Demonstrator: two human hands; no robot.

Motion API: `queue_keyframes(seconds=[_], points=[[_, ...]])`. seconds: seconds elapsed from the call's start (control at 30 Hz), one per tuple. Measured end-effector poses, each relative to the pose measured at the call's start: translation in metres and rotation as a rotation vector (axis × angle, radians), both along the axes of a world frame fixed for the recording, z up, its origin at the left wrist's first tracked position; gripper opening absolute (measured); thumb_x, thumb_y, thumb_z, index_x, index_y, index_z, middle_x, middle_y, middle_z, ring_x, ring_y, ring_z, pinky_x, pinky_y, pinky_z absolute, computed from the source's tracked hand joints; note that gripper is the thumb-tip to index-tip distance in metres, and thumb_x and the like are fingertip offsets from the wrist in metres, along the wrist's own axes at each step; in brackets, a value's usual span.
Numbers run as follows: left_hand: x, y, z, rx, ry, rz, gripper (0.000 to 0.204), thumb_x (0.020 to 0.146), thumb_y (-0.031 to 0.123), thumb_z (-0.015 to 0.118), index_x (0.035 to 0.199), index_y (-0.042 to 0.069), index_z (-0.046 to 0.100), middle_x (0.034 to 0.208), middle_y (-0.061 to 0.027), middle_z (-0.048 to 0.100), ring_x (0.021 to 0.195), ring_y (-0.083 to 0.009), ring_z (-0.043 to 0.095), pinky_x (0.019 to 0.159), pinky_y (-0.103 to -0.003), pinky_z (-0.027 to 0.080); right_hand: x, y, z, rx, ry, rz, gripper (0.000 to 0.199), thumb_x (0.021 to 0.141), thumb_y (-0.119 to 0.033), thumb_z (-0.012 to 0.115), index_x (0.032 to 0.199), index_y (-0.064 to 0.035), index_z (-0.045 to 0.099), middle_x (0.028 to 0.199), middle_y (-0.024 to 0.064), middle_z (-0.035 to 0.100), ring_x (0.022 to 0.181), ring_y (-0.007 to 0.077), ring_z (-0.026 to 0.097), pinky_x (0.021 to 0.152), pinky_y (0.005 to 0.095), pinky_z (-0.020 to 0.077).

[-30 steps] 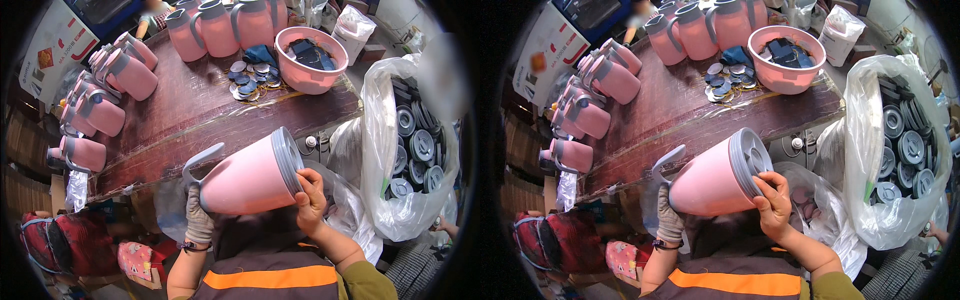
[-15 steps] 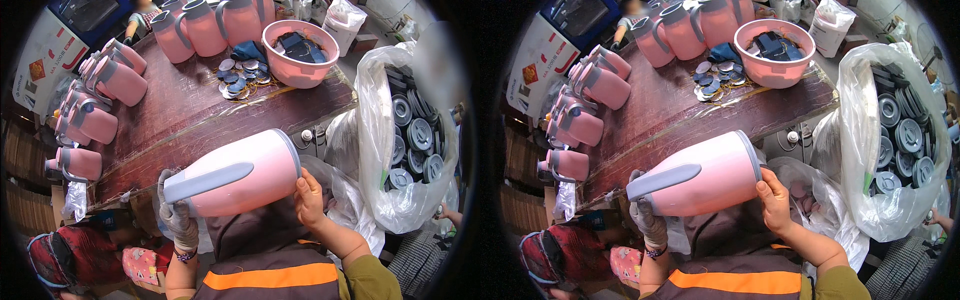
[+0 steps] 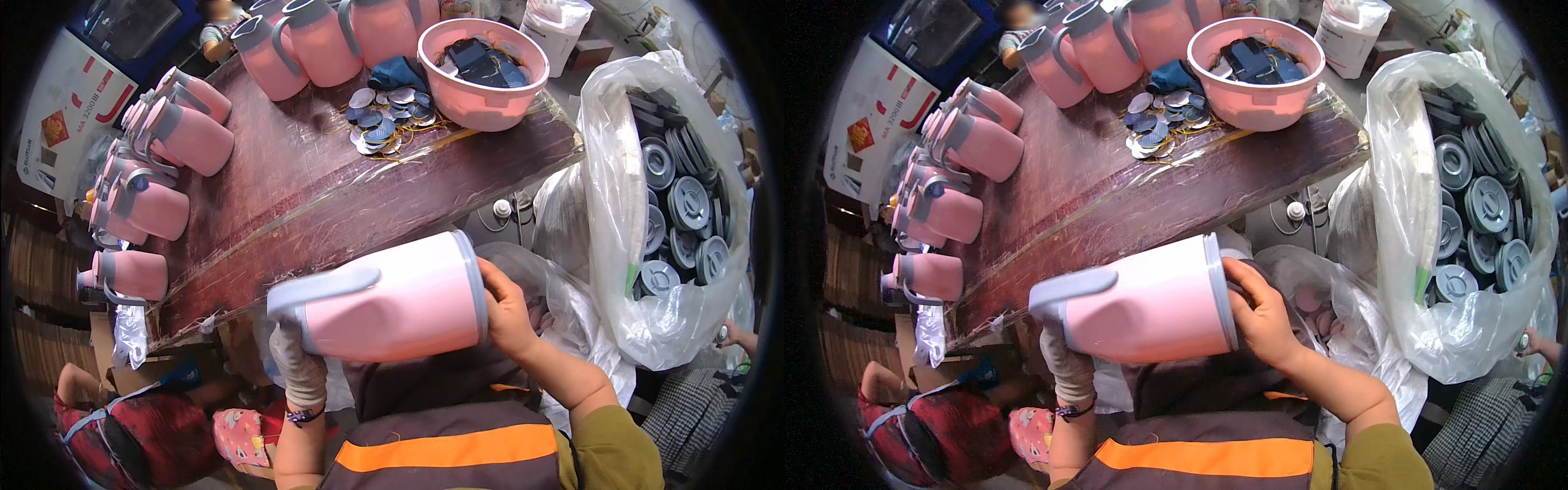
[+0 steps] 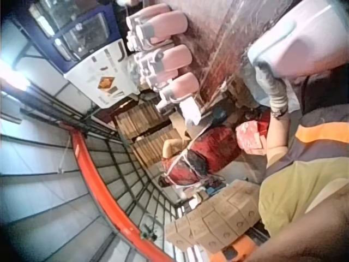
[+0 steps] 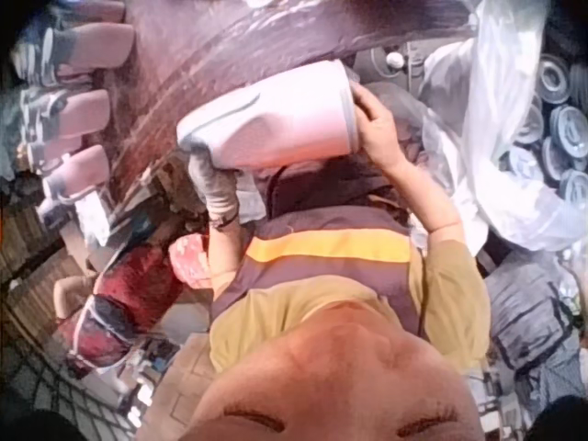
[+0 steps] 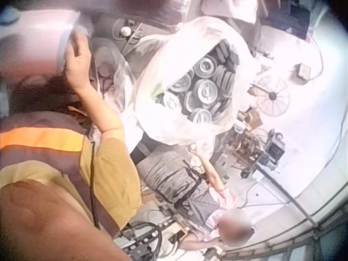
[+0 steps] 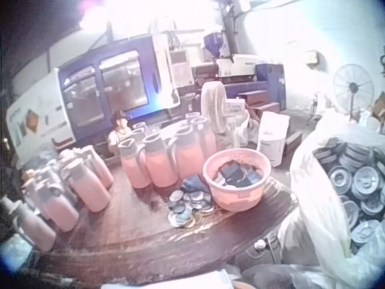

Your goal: The person assembles pink kettles by attaching gray lids and inserting small circular tags with yellow strings. They handle each kettle one at a time, place the lid, insert the tag, and set the finished unit on the table. The process repeats across multiple units.

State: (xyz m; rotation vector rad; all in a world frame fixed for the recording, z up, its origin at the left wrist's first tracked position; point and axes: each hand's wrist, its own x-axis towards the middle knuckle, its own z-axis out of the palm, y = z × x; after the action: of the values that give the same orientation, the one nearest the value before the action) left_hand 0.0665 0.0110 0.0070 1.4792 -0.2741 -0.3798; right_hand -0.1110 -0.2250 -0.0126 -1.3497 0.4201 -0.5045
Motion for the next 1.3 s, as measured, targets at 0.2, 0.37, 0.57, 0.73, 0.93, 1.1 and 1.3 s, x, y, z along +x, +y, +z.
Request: queue_keyframes(seconds=[0.2,0.37,0.57,0.73,0.93,1.1,1.3], points=[[0.007,-0.011,-0.001,-0.180,0.494,-0.003,0.036,0.094,0.033,0.057,0.113,0.002,0.059,0.106,-0.0072,0.064,0.093,-0.0159,0.062,0.082,-0.032,0.051,-0.010,-0.001,0.024,-0.513,-0.102,0.086,0.040,0.074,-0.005,0.064,0.114,-0.0027,0.061,0.125,0.0152,0.054,0.119,0.0347,0.049,0.100,0.0397,0.0399],[0.010,0.008,-0.043,-0.233,0.591,-0.011,0.036,0.095,0.034,0.054,0.110,0.001,0.061,0.107,-0.0093,0.064,0.097,-0.0180,0.062,0.085,-0.033,0.049,-0.007,-0.007,0.034,-0.836,-0.405,0.163,0.030,0.072,-0.008,0.067,0.102,-0.0077,0.065,0.113,0.0105,0.061,0.109,0.0305,0.054,0.091,0.0418,0.0469],[0.001,-0.028,0.034,-0.173,0.008,-0.013,0.087,0.085,0.064,0.049,0.142,0.000,0.031,0.142,-0.0130,0.040,0.127,-0.0247,0.042,0.107,-0.041,0.033,0.006,-0.002,-0.017,0.292,0.074,-0.054,0.027,0.094,-0.013,0.046,0.116,0.0016,0.053,0.110,0.0081,0.059,0.101,0.0171,0.057,0.089,0.0290,0.0446],[0.016,0.008,0.016,0.135,0.270,-0.257,0.060,0.082,0.039,0.063,0.126,0.000,0.049,0.102,-0.0006,0.056,0.087,-0.0116,0.051,0.076,-0.026,0.042,-0.004,-0.005,-0.018,-0.387,-0.058,-0.173,0.026,0.091,-0.014,0.054,0.112,-0.0004,0.055,0.113,0.0116,0.056,0.103,0.0186,0.055,0.088,0.0291,0.0448],[0.013,0.026,0.033,0.447,-0.409,-0.243,0.050,0.078,0.014,0.070,0.122,0.000,0.050,0.113,-0.0054,0.059,0.097,-0.0146,0.056,0.084,-0.030,0.046,-0.018,-0.003,-0.054,0.928,0.354,0.175,0.031,0.097,-0.020,0.047,0.118,-0.0008,0.058,0.111,0.0081,0.063,0.096,0.0165,0.058,0.083,0.0332,0.0474],[0.023,0.056,0.011,0.080,-0.174,0.020,0.062,0.094,0.039,0.051,0.139,0.001,0.033,0.135,-0.0151,0.047,0.116,-0.0277,0.052,0.098,-0.042,0.043,-0.020,0.007,-0.070,0.784,0.268,0.214,0.029,0.096,-0.027,0.050,0.108,-0.0038,0.063,0.098,0.0081,0.067,0.088,0.0176,0.063,0.077,0.0325,0.0499],[0.018,-0.015,0.048,0.249,-0.336,-0.250,0.032,0.071,0.007,0.073,0.098,-0.001,0.060,0.102,-0.0147,0.066,0.091,-0.0215,0.064,0.085,-0.034,0.050,-0.101,-0.111,-0.228,-0.085,0.809,-0.215,0.028,0.091,-0.022,0.052,0.104,0.0003,0.062,0.087,0.0114,0.069,0.076,0.0232,0.068,0.065,0.0359,0.0527]])
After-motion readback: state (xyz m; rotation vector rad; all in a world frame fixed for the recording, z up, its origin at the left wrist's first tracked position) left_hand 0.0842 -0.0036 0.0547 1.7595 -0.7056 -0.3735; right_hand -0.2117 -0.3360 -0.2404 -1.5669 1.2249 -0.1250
